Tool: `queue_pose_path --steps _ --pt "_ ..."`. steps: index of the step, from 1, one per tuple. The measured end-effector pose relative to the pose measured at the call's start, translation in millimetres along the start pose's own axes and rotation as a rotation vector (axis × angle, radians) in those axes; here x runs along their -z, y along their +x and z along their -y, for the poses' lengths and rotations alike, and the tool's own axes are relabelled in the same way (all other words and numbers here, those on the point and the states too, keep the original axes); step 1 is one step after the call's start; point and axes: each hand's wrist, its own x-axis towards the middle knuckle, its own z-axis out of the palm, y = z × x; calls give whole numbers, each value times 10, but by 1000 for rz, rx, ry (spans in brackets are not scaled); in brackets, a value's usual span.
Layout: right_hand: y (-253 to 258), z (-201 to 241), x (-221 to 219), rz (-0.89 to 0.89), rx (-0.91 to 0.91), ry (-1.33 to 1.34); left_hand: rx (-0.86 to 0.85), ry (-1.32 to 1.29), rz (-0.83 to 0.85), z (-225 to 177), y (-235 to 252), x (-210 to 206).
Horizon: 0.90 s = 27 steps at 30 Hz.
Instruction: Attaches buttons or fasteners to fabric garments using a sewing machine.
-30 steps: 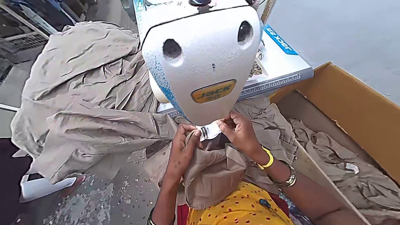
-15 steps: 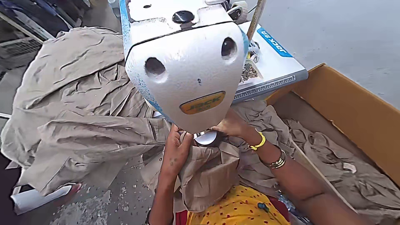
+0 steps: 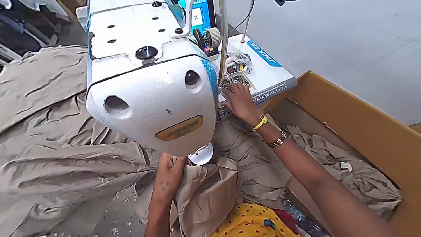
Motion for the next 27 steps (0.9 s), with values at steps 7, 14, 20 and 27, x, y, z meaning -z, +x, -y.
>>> queue_pose_path --steps 7,14,20,27 --pt "13 127 -133 -8 88 -93 8 -22 -35 -5 -44 -27" --pt "-212 -16 107 -199 -62 418 13 -52 -29 -3 -31 -38" --pt "-237 269 496 -103 -55 625 -38 342 -93 82 -60 -22" --pt "-479 1104 502 -341 735 230 -658 567 343 205 -892 -243"
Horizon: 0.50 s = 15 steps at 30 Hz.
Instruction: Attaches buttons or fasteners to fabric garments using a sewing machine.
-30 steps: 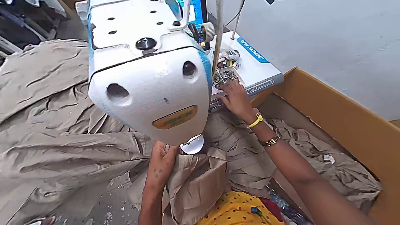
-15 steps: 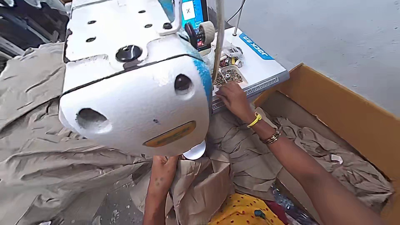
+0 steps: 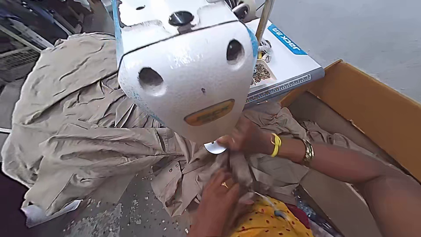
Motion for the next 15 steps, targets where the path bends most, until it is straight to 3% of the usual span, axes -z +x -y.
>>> queue_pose_path --steps 2,5,7,9,12,13,15 --pt "80 -28 20 57 -128 118 78 58 -50 240 -107 54" --pt "-122 -140 165 170 -562 422 453 108 -172 713 -522 280" --pt "-348 -262 170 453 -911 575 747 36 -197 1026 -769 202" --pt "-587 -85 -124 704 -1093 779 926 -231 -162 1160 -772 -20" --pt "-686 704 -614 587 -1125 849 904 -404 1 697 -241 -134" --pt "-695 868 -626 488 -1121 847 801 -372 77 482 -33 -92" --pt "-707 798 -272 393 -1147 807 431 -296 121 208 178 26"
